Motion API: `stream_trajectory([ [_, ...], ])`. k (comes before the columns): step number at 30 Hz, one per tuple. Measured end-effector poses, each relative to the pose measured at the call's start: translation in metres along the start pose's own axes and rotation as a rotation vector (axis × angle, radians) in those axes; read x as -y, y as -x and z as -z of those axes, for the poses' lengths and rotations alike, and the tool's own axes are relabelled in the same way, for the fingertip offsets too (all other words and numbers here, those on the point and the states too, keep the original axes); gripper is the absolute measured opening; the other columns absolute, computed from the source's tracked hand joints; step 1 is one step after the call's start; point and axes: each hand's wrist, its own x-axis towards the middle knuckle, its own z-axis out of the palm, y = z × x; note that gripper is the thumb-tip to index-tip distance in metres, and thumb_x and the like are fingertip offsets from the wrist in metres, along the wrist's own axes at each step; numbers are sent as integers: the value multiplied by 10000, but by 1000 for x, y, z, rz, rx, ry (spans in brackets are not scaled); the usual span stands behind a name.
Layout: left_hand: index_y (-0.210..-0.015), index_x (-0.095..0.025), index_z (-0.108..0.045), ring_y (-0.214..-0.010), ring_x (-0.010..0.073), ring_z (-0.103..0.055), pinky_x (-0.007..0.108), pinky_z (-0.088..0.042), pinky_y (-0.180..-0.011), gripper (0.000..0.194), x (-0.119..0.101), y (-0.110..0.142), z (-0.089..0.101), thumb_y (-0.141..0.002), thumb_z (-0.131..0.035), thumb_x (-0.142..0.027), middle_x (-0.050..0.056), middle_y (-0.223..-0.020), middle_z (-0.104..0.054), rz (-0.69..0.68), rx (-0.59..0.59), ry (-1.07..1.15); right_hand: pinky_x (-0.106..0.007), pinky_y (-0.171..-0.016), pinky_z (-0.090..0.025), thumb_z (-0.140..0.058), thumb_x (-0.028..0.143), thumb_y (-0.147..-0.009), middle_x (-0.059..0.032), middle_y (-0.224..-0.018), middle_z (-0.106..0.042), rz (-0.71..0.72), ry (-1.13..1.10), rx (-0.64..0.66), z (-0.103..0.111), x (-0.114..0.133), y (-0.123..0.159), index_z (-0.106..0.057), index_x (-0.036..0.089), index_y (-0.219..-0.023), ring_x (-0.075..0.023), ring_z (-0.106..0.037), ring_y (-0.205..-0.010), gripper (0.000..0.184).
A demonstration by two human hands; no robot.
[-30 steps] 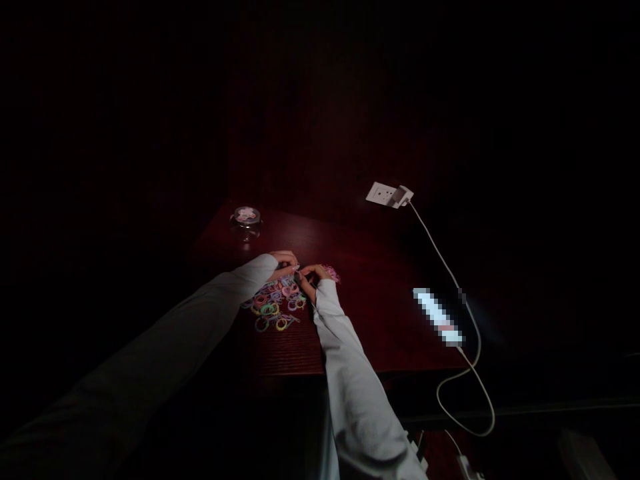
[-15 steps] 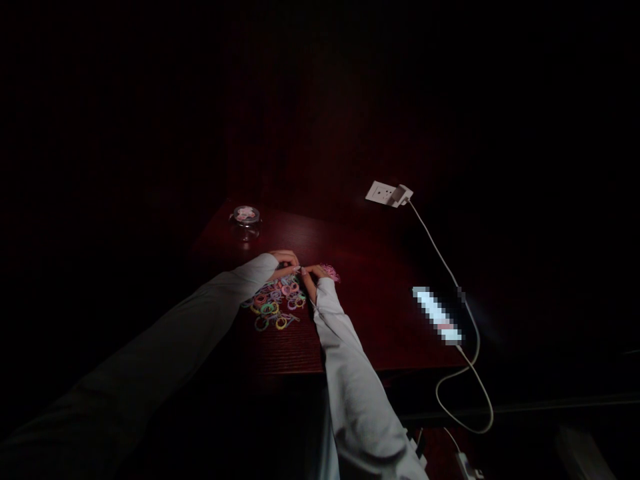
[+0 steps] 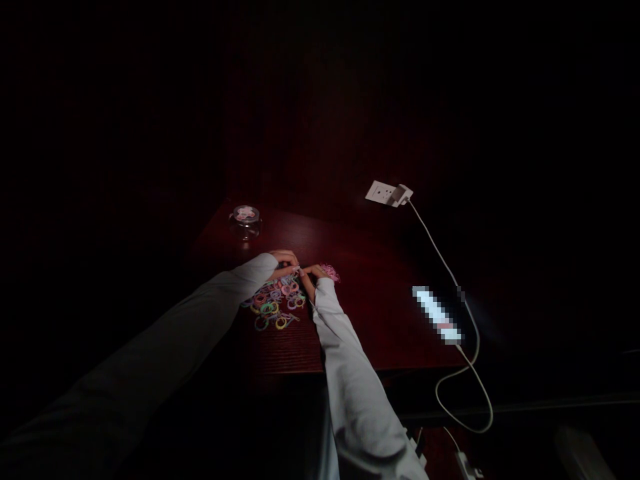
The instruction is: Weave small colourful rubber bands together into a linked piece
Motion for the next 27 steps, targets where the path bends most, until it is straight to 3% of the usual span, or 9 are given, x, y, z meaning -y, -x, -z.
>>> stream_trajectory([
  [18, -849, -187, -776, -896, 187, -692, 306, -555, -851, 344, 1, -1, 4, -1060, -649, -427, 81, -973, -801, 45, 17, -49, -354, -852, -539, -607, 330, -1011, -32, -846, -702, 24, 77, 1, -2, -1, -1, -645, 264, -784, -218, -648, -846, 240],
  [27, -825, -202, -737, -868, 171, -693, 288, -530, -831, 276, 4, 0, 2, -1034, -636, -351, 59, -986, -804, 31, -26, -129, -345, -866, -530, -578, 342, -1025, -37, -869, -692, 18, 67, 10, -3, -2, 0, -592, 266, -774, -212, -629, -857, 262],
])
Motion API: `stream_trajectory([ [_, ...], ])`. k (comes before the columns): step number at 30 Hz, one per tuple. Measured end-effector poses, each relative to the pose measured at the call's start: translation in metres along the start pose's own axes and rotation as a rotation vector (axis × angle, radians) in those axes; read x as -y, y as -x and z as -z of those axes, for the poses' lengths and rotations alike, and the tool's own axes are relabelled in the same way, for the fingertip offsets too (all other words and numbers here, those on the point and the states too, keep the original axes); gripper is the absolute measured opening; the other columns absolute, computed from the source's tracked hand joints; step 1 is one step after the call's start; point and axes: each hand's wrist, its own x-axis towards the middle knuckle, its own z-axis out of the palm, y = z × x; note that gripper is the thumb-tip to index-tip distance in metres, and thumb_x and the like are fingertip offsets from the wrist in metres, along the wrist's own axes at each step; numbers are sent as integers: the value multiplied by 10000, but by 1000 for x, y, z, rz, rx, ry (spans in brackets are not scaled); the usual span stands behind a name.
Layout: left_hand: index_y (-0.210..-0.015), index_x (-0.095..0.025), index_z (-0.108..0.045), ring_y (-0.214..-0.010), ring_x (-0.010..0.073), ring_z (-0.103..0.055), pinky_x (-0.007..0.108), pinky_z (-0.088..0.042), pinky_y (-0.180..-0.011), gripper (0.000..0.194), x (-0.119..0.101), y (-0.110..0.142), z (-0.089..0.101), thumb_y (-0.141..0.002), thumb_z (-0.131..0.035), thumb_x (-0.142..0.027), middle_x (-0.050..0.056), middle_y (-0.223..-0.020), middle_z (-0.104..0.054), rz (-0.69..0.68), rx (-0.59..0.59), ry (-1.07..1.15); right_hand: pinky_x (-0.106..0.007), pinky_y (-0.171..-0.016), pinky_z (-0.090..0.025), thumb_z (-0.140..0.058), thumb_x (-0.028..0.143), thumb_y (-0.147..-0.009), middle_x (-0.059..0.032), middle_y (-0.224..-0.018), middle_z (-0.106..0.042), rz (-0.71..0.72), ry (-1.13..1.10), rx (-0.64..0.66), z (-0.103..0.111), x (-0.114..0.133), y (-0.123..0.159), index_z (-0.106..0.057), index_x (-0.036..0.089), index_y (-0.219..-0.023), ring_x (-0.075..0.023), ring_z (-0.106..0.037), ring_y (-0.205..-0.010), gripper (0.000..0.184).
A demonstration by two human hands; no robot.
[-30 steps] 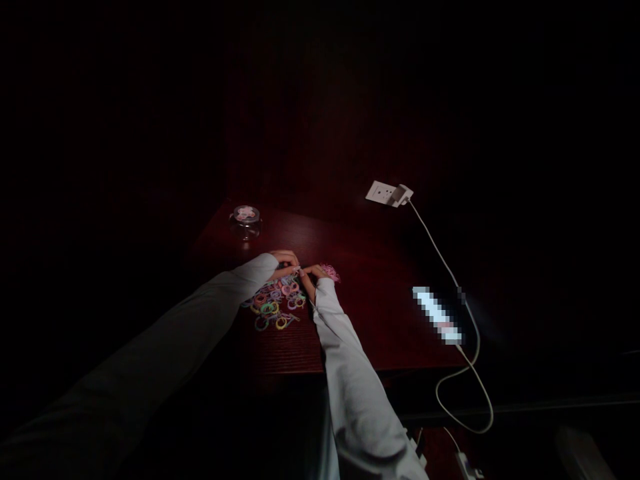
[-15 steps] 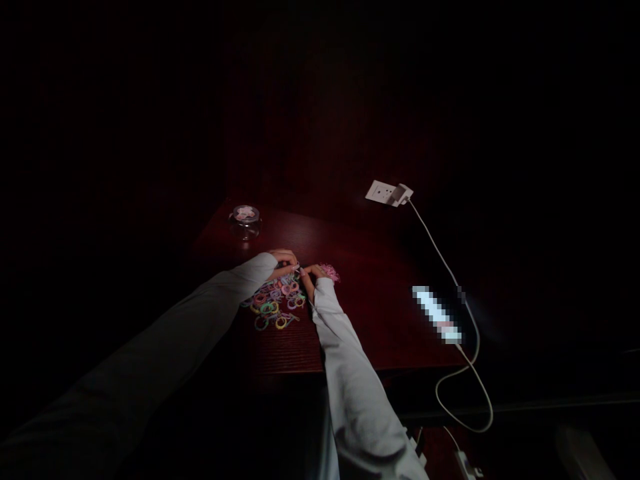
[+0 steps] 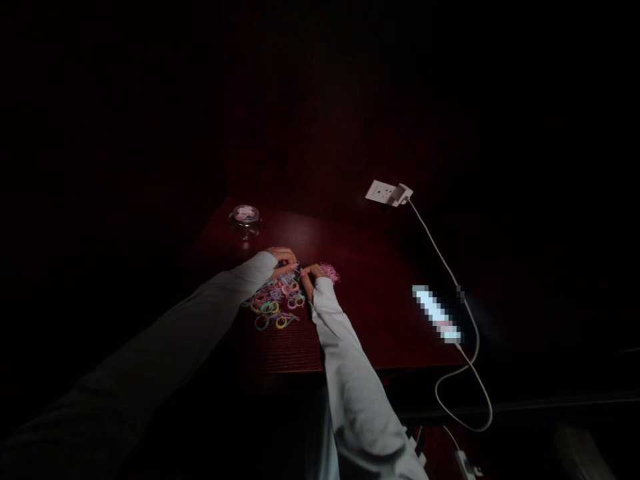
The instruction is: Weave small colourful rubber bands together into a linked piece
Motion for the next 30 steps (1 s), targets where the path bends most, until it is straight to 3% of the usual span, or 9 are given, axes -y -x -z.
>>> stream_trajectory([
  [8, -825, -211, -723, -839, 178, -674, 339, -447, -885, 212, 17, -1, 2, -988, -644, -322, 29, -966, -803, 131, -109, -228, -338, -834, -514, -560, 333, -1017, -37, -863, -671, -6, 12, -13, 1, -1, -1, -580, 264, -792, -212, -617, -844, 236],
  [13, -831, -216, -733, -842, 185, -655, 346, -431, -881, 241, 20, -1, 5, -998, -642, -363, 19, -945, -810, 120, -96, -273, -351, -852, -515, -558, 355, -1026, -47, -890, -680, -8, 3, -9, 1, 0, 0, -604, 257, -808, -217, -632, -868, 243],
  [20, -883, -218, -806, -925, 180, -692, 317, -457, -892, 277, 9, 0, 2, -1037, -661, -396, 27, -1019, -845, 58, 69, -144, -349, -874, -522, -594, 321, -1005, -41, -880, -698, -23, -30, 15, -1, -1, -1, -605, 256, -774, -212, -623, -874, 241],
  [30, -899, -215, -833, -870, 171, -705, 282, -518, -839, 281, 8, 0, 2, -1044, -681, -403, 48, -994, -841, -10, 34, -69, -342, -824, -513, -585, 336, -1017, -38, -873, -694, -19, -46, 20, 0, -1, 0, -627, 255, -790, -213, -636, -865, 244],
])
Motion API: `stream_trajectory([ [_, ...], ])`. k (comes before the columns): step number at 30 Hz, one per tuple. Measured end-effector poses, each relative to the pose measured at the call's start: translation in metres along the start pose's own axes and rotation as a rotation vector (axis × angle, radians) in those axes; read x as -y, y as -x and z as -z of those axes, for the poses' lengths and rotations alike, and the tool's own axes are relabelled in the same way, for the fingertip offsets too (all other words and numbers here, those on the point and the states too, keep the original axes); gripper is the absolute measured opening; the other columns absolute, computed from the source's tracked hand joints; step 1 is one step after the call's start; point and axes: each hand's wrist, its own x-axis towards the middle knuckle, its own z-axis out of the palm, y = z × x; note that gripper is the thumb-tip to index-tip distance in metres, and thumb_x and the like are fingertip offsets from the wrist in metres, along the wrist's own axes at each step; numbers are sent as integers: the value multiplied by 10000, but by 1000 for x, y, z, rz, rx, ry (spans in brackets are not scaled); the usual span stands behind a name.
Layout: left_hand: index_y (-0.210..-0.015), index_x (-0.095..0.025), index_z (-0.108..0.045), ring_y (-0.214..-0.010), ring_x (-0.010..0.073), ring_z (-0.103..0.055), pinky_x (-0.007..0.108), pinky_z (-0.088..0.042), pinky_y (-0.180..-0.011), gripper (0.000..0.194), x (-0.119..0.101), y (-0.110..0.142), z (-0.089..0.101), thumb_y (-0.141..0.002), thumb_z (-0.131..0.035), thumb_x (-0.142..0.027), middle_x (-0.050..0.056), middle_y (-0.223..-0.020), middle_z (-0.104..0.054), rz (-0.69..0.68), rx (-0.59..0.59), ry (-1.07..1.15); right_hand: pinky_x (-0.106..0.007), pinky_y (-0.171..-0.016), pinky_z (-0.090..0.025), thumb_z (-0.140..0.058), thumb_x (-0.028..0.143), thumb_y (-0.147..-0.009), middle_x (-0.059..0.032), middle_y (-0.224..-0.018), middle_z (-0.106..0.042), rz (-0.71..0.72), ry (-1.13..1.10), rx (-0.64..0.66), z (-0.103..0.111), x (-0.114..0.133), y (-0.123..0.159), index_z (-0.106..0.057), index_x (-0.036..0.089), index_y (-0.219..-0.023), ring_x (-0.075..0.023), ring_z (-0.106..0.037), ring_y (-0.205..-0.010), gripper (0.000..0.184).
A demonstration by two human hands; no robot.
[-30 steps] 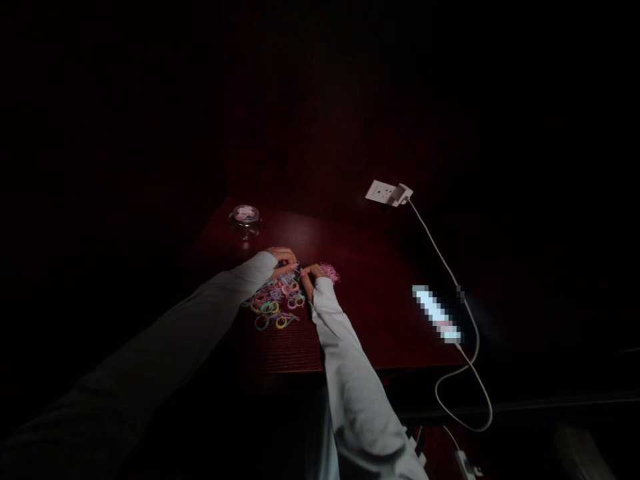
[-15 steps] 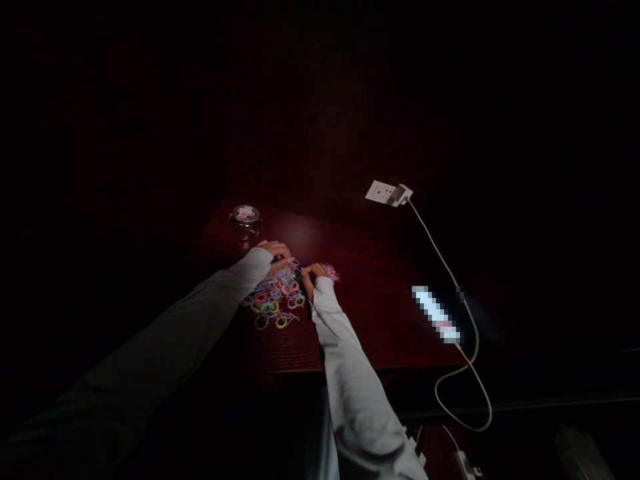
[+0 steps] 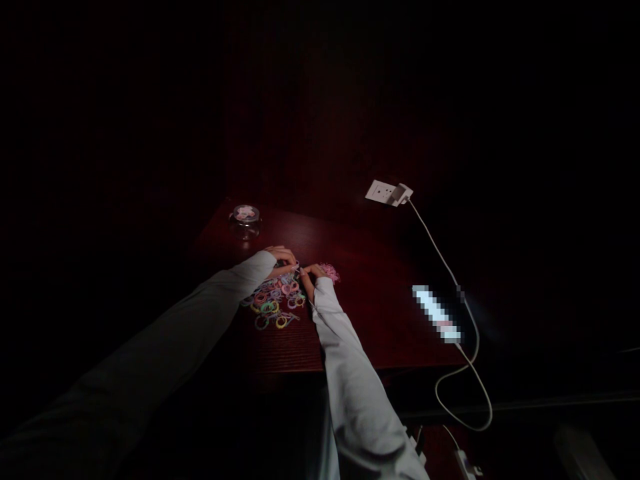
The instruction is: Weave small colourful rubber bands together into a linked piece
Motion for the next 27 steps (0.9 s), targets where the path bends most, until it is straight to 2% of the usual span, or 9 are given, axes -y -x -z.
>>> stream_trajectory([
  [11, -901, -206, -829, -860, 175, -686, 269, -544, -780, 279, 0, 1, -1, -1049, -674, -384, 66, -973, -837, -30, -55, 55, -354, -833, -521, -599, 397, -1015, -50, -894, -717, 11, -38, -13, 1, 1, 1, -665, 251, -819, -217, -645, -869, 253],
  [27, -887, -207, -820, -827, 169, -674, 281, -520, -798, 267, -2, 0, 1, -1053, -674, -357, 51, -950, -826, -21, -53, 35, -366, -853, -539, -553, 436, -1029, -61, -907, -737, -3, -24, -34, 1, 2, 2, -678, 258, -837, -225, -646, -870, 291],
])
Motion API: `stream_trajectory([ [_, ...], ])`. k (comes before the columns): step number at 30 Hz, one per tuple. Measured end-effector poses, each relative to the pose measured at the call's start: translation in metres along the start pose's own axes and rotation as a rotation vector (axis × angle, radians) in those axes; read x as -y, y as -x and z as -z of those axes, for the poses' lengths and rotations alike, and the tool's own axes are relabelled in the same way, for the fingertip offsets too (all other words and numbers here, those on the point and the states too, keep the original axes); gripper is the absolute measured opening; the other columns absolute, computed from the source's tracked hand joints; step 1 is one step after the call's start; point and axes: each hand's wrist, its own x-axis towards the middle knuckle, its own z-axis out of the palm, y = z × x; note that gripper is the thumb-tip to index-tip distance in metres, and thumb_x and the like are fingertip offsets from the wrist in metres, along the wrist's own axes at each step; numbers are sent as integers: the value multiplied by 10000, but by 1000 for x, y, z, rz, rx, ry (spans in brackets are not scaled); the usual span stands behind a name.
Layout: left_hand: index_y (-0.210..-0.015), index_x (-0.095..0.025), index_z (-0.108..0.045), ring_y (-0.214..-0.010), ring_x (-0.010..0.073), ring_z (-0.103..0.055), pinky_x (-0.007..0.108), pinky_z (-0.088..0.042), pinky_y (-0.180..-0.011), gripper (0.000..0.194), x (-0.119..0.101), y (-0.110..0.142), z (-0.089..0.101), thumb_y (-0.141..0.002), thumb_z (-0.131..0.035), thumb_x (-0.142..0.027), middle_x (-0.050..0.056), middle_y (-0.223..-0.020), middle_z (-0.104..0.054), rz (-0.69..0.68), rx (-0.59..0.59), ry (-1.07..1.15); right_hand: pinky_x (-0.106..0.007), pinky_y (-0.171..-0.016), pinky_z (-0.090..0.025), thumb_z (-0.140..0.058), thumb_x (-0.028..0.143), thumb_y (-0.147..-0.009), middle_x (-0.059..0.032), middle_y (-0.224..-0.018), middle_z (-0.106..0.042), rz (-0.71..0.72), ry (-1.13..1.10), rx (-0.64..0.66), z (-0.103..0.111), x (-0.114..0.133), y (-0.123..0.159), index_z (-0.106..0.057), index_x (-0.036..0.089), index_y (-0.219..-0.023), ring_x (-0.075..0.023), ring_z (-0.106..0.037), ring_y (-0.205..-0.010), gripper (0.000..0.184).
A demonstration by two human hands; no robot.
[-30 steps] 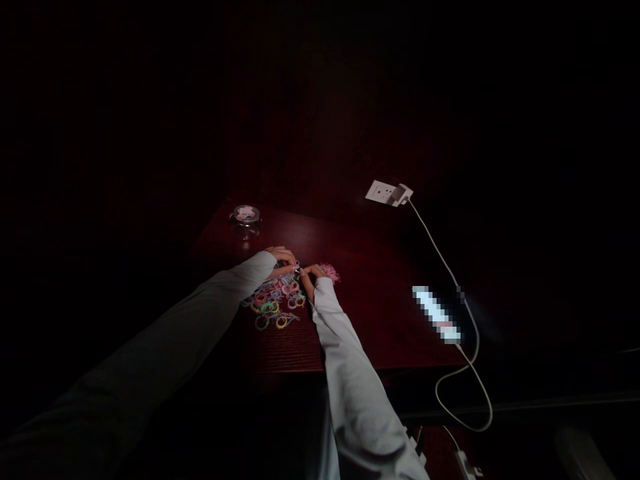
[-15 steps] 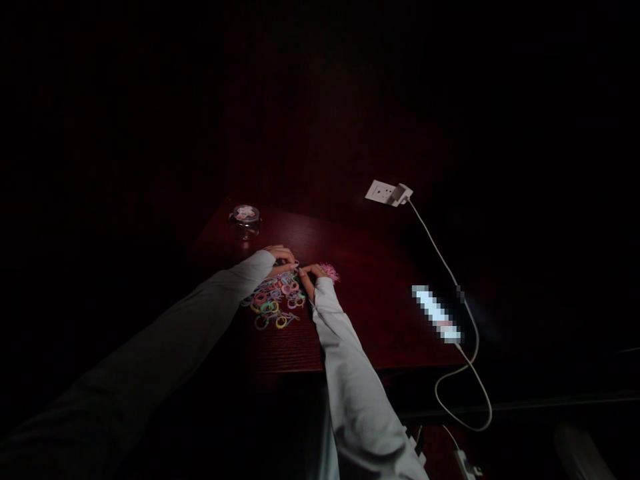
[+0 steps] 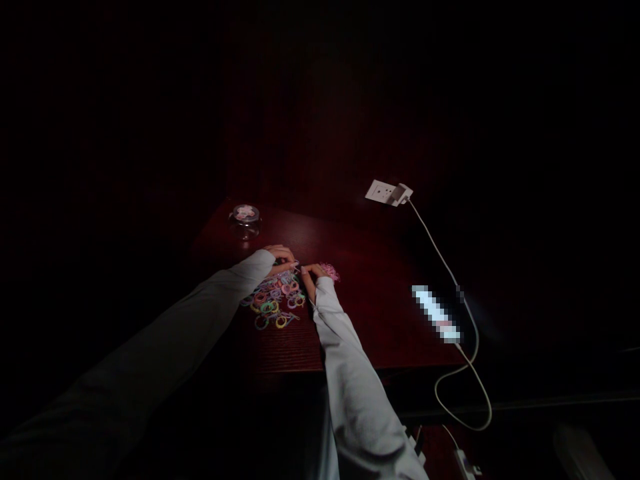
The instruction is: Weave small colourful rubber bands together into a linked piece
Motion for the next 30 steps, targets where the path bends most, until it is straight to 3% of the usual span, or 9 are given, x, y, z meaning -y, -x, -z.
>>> stream_trajectory([
  [17, -882, -219, -826, -830, 168, -681, 287, -512, -828, 308, 3, 0, -2, -1068, -651, -391, 37, -944, -825, 39, 13, -25, -329, -776, -508, -668, 260, -931, -18, -844, -685, -26, 25, 9, 0, -2, -2, -660, 248, -770, -193, -602, -798, 162],
  [30, -972, -211, -812, -812, 164, -651, 302, -493, -852, 216, 4, 2, 1, -1042, -664, -353, 30, -968, -790, 95, -29, -106, -322, -769, -483, -663, 272, -953, -12, -825, -650, -45, -4, -2, 0, 0, -2, -644, 249, -764, -189, -573, -784, 191],
])
